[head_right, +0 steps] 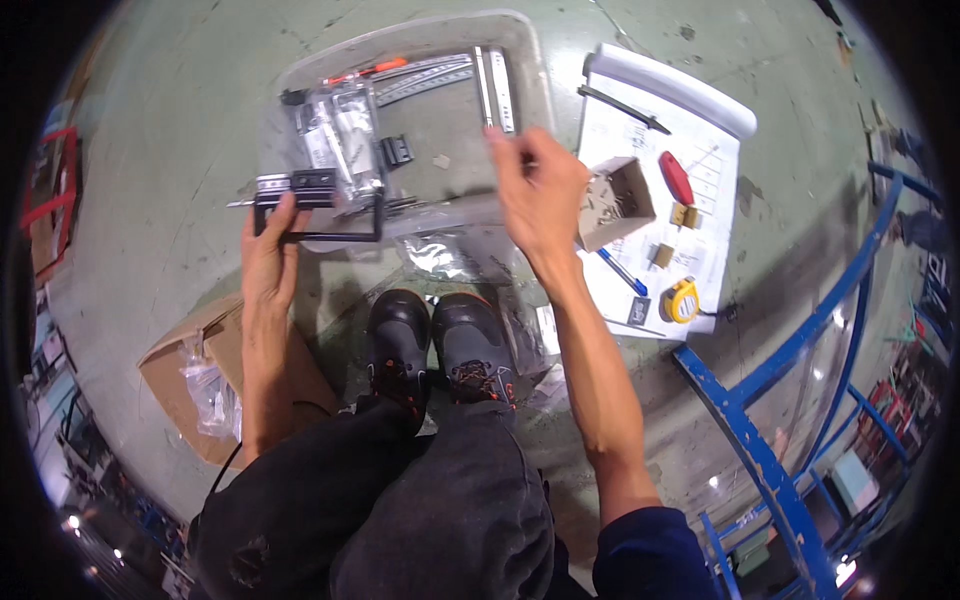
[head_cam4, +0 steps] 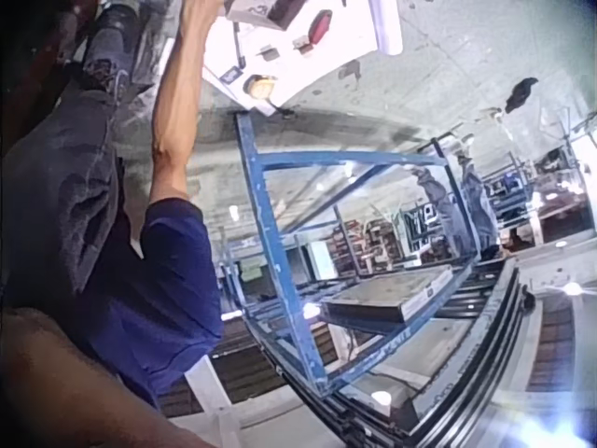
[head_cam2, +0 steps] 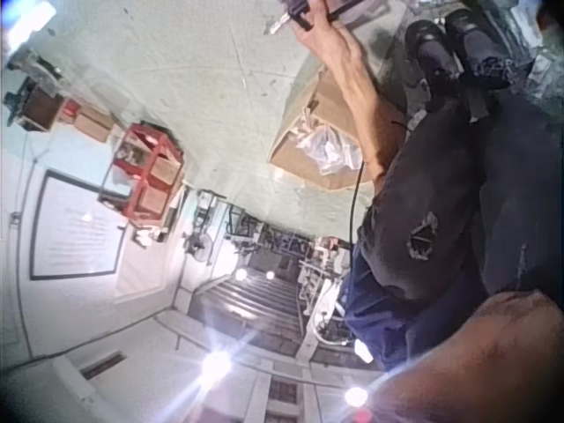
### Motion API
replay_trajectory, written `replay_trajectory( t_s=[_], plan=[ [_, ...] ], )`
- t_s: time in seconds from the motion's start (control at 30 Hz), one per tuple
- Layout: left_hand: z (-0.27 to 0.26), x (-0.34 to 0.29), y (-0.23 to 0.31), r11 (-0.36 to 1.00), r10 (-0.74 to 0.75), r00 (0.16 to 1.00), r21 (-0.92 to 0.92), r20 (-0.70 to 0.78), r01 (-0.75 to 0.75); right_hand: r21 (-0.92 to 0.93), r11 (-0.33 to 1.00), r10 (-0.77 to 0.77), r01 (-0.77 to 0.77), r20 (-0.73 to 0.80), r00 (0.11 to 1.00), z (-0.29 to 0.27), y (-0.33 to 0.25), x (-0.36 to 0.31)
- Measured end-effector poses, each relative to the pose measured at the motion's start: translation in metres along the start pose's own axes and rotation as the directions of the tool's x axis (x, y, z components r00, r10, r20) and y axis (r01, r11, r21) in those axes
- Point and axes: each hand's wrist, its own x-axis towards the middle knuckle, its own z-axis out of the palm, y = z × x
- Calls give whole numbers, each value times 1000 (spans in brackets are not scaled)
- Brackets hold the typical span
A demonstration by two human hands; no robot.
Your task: The person assembles a mechanical component by inserting a metal rod into a bracket and securing it with a screw using a screwdriver.
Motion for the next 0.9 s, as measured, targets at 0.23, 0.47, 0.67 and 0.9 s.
replay_trajectory(
  t_s=[0.23,0.47,0.67,0.9],
  plan=[
    [6,-4,-18,999,22,998,-45,-57,-24,-86,995,21,-44,-245,969,-31,97,-114],
    [17,-14,-41,998,54,999,-37,3,-54,-313,947,62,-77,-58,996,-1,122,-121],
    [29,-31,-23,985,166,986,57,-7,-166,-401,914,78,-59,30,997,12,125,-123],
    [21,-33,-18,949,303,953,103,-17,-299,-377,926,9,-10,-5,1000,16,119,-125]
  ],
)
